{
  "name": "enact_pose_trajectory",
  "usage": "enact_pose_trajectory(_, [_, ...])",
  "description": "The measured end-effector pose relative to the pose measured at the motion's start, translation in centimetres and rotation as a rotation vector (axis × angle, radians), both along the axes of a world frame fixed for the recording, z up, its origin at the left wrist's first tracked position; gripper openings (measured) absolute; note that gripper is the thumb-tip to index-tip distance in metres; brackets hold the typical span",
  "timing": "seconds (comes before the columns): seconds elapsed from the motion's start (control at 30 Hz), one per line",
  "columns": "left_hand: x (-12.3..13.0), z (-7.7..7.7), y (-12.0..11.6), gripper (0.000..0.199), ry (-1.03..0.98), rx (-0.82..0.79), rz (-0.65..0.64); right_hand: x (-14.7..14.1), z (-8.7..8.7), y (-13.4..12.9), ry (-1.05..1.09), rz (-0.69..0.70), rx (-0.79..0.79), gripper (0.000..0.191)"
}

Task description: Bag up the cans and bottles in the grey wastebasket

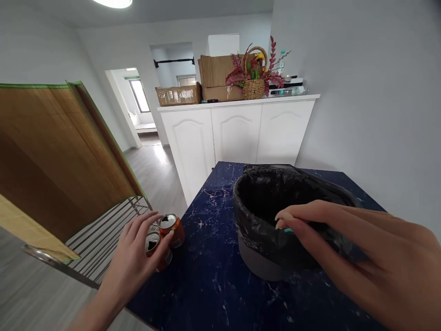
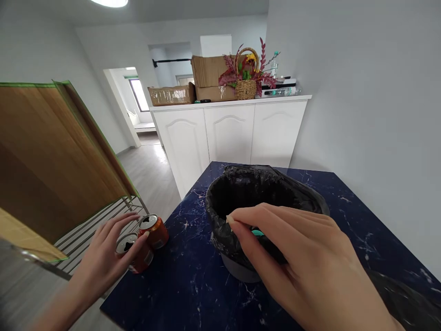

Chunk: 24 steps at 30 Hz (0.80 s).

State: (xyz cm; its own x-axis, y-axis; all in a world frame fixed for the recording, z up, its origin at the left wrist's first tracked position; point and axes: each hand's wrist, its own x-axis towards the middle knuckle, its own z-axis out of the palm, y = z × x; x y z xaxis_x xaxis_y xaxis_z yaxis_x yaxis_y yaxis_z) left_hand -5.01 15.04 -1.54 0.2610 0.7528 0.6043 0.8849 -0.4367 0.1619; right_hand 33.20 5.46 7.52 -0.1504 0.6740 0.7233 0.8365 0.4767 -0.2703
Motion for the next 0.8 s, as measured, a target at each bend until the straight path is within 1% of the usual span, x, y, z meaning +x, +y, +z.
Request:
enact_pose_trajectory(0.03, [-0.6,-0.3,0.9,0.062,0.035,-0.042,0.037,0.0,0.0,-0.1,-0.006,0.014,-0.004,0.018])
enact_pose_trajectory(0.1, [-1.5,-1.0,2.2,0.077,0.082,-0.147,0.052,0.1,0.2,-0.2,-0.008,0.035,-0.02,0.019])
enact_pose_trajectory(0.2, [-1.8,-1.7,3.0,0.084,0.115,-0.291,0.014,0.3,0.4,-0.3,-0.002,0.08,-0.04,0.018])
enact_pose_trajectory(0.27, [-1.4,-1.9,3.2,0.082,0.129,-0.322,-0.008,0.4,0.5,-0.3,-0.01,0.116,-0.045,0.017])
enact_pose_trajectory(0.33, [-0.7,-1.9,3.4,0.077,0.135,-0.313,-0.026,0.5,0.6,-0.2,-0.015,0.131,-0.039,0.016])
enact_pose_trajectory(0.6, [3.0,-2.0,4.3,0.065,0.143,-0.308,-0.11,0.9,0.8,-0.3,-0.004,0.114,-0.057,0.018])
enact_pose_trajectory(0.7, [4.1,-2.1,4.5,0.061,0.113,-0.285,-0.132,1.1,0.8,-0.4,0.004,0.105,-0.053,0.02])
enact_pose_trajectory(0.8, [4.9,-1.9,4.4,0.06,0.05,-0.287,-0.17,1.3,0.8,-0.4,0.022,0.085,-0.037,0.02])
